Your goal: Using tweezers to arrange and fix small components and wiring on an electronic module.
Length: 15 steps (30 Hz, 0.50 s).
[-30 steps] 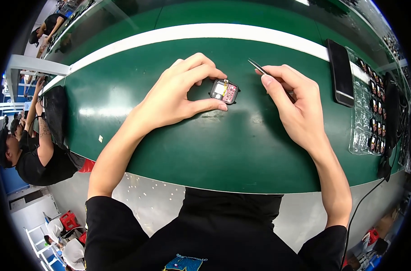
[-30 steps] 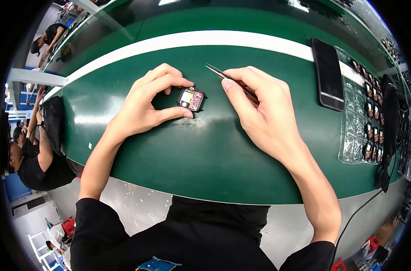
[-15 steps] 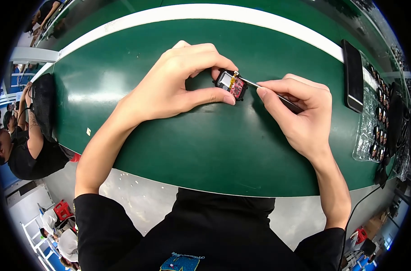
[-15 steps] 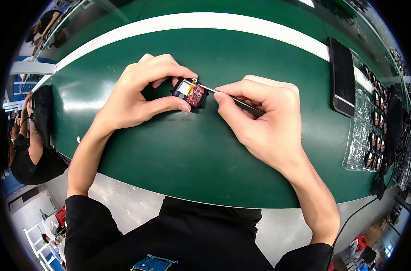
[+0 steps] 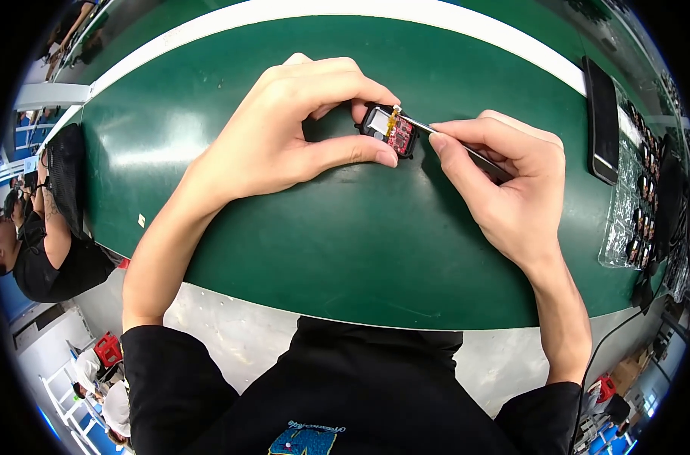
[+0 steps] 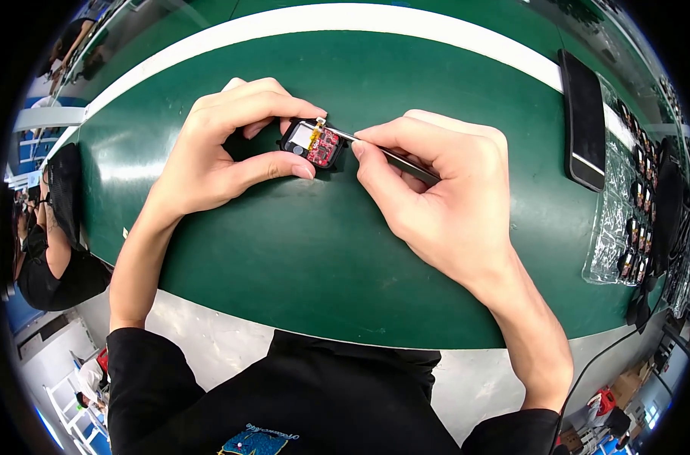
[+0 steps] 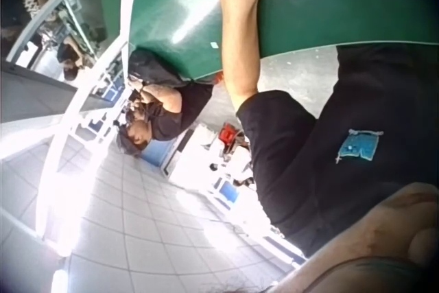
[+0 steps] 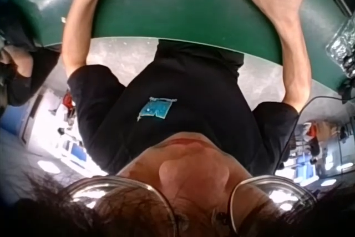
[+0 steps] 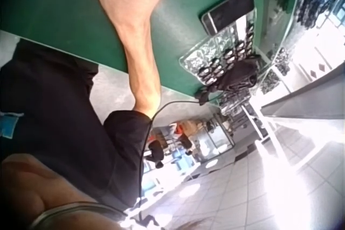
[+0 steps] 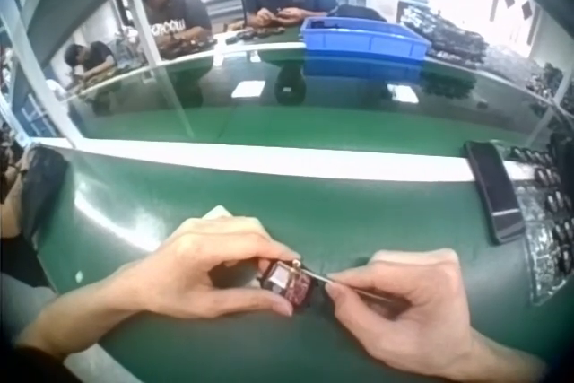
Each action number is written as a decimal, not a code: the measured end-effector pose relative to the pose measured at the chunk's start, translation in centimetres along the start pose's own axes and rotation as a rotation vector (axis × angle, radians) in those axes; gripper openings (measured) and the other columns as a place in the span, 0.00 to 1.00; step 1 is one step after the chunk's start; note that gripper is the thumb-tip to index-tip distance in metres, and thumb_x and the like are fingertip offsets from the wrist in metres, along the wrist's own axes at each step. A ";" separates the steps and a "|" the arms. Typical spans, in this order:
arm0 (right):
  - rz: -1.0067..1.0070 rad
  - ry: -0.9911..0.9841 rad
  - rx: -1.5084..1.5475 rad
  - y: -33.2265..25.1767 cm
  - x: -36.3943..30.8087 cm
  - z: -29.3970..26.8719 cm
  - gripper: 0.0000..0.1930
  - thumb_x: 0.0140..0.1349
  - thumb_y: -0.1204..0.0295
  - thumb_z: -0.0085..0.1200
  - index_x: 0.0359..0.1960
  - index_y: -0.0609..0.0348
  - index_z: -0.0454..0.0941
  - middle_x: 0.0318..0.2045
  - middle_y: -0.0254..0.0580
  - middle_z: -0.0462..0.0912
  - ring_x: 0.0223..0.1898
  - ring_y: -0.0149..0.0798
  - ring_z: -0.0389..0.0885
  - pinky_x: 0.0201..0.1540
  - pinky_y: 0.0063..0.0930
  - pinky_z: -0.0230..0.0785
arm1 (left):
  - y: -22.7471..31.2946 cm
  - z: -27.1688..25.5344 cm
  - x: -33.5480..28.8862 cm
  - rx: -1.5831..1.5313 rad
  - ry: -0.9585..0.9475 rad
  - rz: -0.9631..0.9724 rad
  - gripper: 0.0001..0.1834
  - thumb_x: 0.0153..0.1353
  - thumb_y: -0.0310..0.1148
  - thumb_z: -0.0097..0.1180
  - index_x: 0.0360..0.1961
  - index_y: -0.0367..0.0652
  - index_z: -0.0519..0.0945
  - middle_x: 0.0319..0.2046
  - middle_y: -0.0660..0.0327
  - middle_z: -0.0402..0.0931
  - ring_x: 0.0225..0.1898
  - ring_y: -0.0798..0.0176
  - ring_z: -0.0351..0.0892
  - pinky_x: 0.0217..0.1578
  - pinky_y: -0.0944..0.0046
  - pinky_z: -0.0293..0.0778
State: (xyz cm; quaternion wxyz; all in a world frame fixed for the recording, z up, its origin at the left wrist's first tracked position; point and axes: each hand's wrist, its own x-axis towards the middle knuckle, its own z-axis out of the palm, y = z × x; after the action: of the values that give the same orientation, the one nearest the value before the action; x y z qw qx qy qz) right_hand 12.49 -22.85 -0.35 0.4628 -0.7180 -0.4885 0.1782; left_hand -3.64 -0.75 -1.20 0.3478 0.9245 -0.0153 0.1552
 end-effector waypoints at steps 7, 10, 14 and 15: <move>-0.060 0.056 0.002 0.7 0.1 0.2 0.04 0.66 0.82 0.71 0.41 0.67 0.93 0.22 0.33 0.82 0.22 0.21 0.73 0.25 0.22 0.58 | 0.1 0.0 0.4 -0.007 0.019 -0.006 0.29 0.49 0.35 0.86 0.54 0.43 0.92 0.32 0.66 0.82 0.28 0.66 0.65 0.38 0.63 0.62; -0.083 0.094 0.014 0.9 0.2 0.6 0.04 0.63 0.81 0.72 0.39 0.65 0.93 0.20 0.35 0.81 0.18 0.23 0.72 0.22 0.26 0.58 | 0.1 -0.1 0.3 0.005 0.012 -0.012 0.28 0.49 0.34 0.86 0.54 0.43 0.92 0.32 0.66 0.82 0.28 0.66 0.65 0.38 0.63 0.62; -0.132 0.097 -0.086 1.0 0.0 0.2 0.08 0.66 0.84 0.72 0.46 0.67 0.95 0.24 0.31 0.82 0.23 0.19 0.72 0.25 0.20 0.57 | 0.5 -0.1 0.1 -0.027 0.034 -0.075 0.27 0.50 0.33 0.86 0.52 0.42 0.91 0.32 0.67 0.82 0.27 0.68 0.65 0.38 0.64 0.62; -0.134 0.097 -0.088 1.1 0.0 0.0 0.08 0.66 0.84 0.72 0.46 0.67 0.95 0.24 0.31 0.82 0.23 0.19 0.72 0.25 0.20 0.57 | 0.5 -0.1 0.2 -0.027 0.036 -0.073 0.27 0.50 0.33 0.86 0.52 0.42 0.91 0.32 0.67 0.82 0.27 0.68 0.65 0.38 0.64 0.62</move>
State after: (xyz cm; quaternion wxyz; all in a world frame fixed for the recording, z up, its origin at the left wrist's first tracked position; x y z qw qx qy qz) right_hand 13.05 -22.90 -1.24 0.4648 -0.7112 -0.5197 0.0903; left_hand -3.51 -1.08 -0.75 0.3661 0.9166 0.0226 0.1588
